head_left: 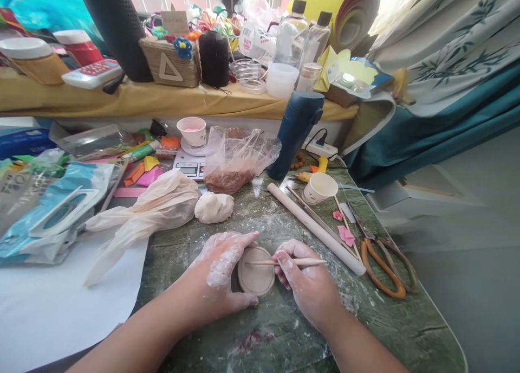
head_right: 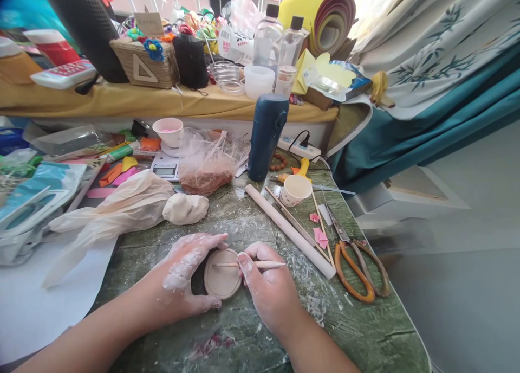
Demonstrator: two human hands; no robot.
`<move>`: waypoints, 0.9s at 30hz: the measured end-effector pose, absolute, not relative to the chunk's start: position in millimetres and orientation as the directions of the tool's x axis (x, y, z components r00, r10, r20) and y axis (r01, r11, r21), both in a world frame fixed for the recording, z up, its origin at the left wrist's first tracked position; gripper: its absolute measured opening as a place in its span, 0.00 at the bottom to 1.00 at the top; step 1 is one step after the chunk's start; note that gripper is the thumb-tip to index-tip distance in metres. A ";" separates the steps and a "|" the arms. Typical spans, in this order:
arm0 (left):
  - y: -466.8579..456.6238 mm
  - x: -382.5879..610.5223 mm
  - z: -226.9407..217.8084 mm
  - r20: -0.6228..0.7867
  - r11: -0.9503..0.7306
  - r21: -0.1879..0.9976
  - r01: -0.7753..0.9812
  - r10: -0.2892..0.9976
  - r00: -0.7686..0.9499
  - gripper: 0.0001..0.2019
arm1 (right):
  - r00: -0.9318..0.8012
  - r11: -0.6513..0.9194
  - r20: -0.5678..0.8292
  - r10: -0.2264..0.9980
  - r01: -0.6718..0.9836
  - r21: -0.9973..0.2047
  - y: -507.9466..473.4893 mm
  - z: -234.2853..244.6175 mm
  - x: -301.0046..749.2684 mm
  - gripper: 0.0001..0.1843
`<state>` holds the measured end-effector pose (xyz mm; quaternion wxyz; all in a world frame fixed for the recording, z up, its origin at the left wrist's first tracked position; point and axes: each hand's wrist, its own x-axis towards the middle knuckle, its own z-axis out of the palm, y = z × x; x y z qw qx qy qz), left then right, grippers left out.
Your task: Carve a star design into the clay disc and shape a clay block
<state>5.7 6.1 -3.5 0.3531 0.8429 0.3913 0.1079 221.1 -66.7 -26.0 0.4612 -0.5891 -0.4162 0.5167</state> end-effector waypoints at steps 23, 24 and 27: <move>4.9 4.2 -3.6 -0.085 -0.454 0.675 0.582 0.736 0.672 0.52 | 0.167 -0.300 -0.296 0.940 -0.005 -0.954 -61.0 -25.8 220.7 0.26; 4.9 4.4 -3.4 -0.083 -0.455 0.676 0.580 0.735 0.673 0.52 | 0.171 -0.303 -0.299 0.939 -0.002 -0.953 -61.2 -25.9 220.6 0.26; 5.0 4.8 -2.1 -0.079 -0.459 0.676 0.577 0.733 0.676 0.51 | 0.176 -0.321 -0.319 0.931 -0.013 -0.947 -62.5 -24.2 220.3 0.27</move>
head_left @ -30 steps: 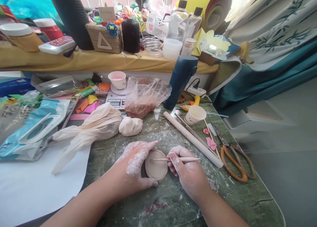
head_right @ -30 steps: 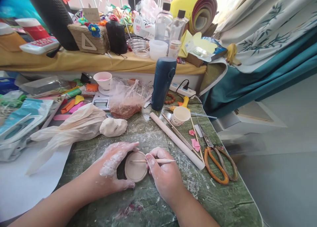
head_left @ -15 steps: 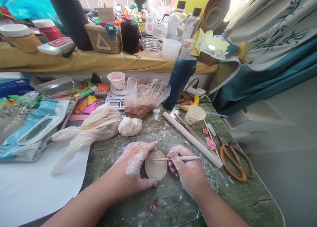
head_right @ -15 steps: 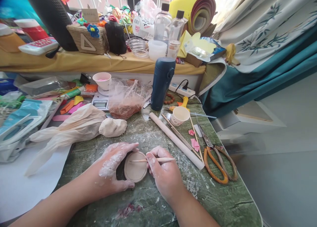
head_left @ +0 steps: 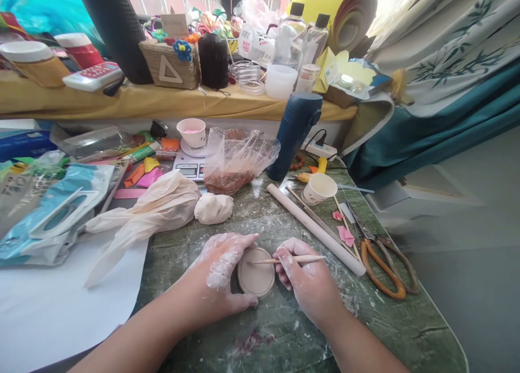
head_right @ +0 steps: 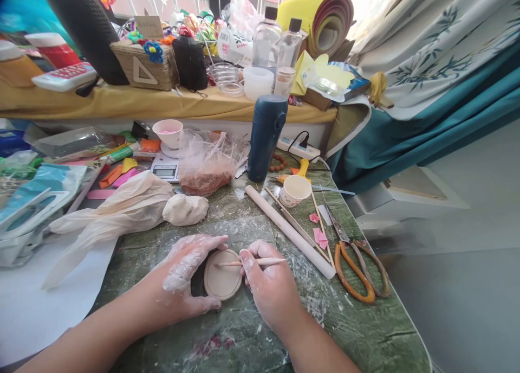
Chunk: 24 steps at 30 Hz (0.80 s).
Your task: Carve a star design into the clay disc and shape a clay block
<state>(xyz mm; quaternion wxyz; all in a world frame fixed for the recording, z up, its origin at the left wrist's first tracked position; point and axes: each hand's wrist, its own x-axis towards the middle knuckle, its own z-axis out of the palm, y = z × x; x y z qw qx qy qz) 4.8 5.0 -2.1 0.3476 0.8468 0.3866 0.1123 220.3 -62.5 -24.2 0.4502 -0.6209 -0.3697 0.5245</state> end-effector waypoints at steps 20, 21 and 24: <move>3.6 4.1 -4.4 -0.047 -0.468 0.668 0.578 0.749 0.661 0.49 | 0.159 -0.292 -0.276 0.948 0.085 -0.953 -63.7 -20.4 220.7 0.23; 3.6 4.1 -4.7 -0.043 -0.473 0.667 0.575 0.747 0.664 0.49 | 0.160 -0.295 -0.279 0.947 0.085 -0.952 -63.7 -20.4 220.7 0.24; 3.8 4.1 -5.6 -0.043 -0.482 0.659 0.577 0.742 0.669 0.48 | 0.168 -0.309 -0.294 0.941 0.075 -0.948 -63.4 -20.9 220.7 0.25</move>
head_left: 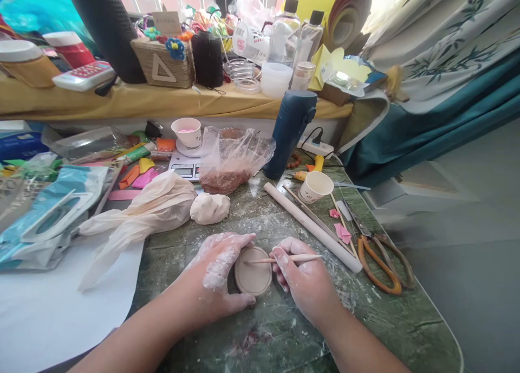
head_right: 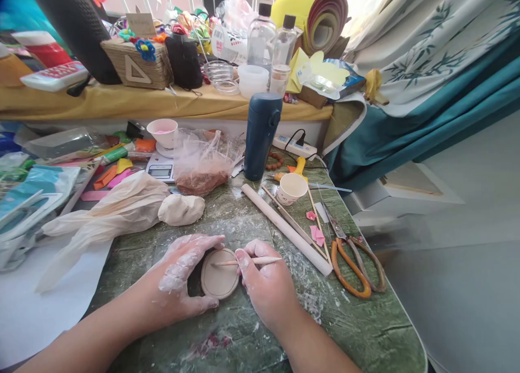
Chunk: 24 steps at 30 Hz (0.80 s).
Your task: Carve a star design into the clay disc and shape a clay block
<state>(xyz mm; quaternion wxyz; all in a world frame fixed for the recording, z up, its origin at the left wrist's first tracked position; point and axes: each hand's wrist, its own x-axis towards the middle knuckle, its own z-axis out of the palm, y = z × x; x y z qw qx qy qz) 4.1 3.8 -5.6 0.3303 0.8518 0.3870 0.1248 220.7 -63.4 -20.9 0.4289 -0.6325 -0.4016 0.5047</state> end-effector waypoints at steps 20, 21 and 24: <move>3.5 3.7 -4.8 -0.076 -0.485 0.638 0.598 0.733 0.676 0.48 | 0.245 -0.388 -0.386 0.889 -0.041 -0.921 -65.7 -12.4 225.1 0.28; 3.7 3.9 -4.6 -0.078 -0.486 0.637 0.598 0.732 0.677 0.48 | 0.251 -0.394 -0.393 0.885 -0.048 -0.918 -65.8 -11.3 225.3 0.28; 4.1 4.3 -3.7 -0.080 -0.487 0.631 0.603 0.733 0.676 0.47 | 0.261 -0.413 -0.412 0.873 -0.052 -0.909 -66.0 -9.1 226.3 0.30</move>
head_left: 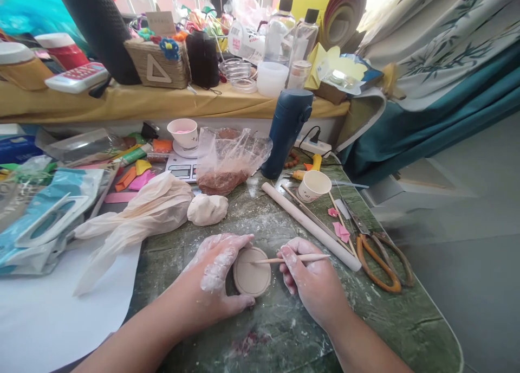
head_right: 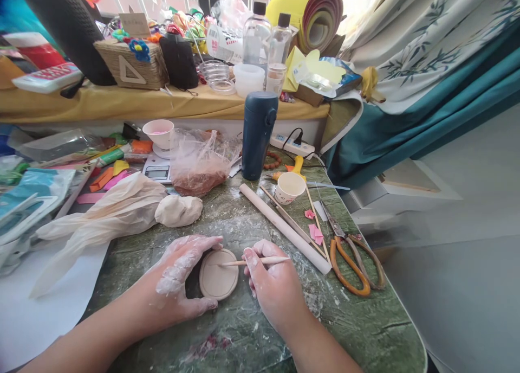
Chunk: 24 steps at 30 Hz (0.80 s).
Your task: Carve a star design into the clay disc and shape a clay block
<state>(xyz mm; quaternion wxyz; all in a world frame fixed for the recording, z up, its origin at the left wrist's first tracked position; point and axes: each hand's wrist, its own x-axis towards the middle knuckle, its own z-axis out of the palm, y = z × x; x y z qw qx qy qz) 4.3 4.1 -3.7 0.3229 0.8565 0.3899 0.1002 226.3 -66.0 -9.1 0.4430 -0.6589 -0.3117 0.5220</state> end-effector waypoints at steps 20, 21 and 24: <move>3.7 4.4 -6.8 -0.018 -0.522 0.628 0.578 0.732 0.681 0.47 | 0.161 -0.387 -0.397 0.904 -0.091 -0.918 -60.6 -11.9 212.1 0.27; 3.7 4.4 -7.3 -0.018 -0.522 0.626 0.579 0.733 0.680 0.47 | 0.159 -0.384 -0.392 0.906 -0.079 -0.920 -60.4 -12.6 212.5 0.27; 3.9 4.5 -8.6 -0.021 -0.521 0.624 0.583 0.734 0.679 0.47 | 0.156 -0.366 -0.367 0.917 -0.040 -0.930 -60.2 -14.7 213.6 0.26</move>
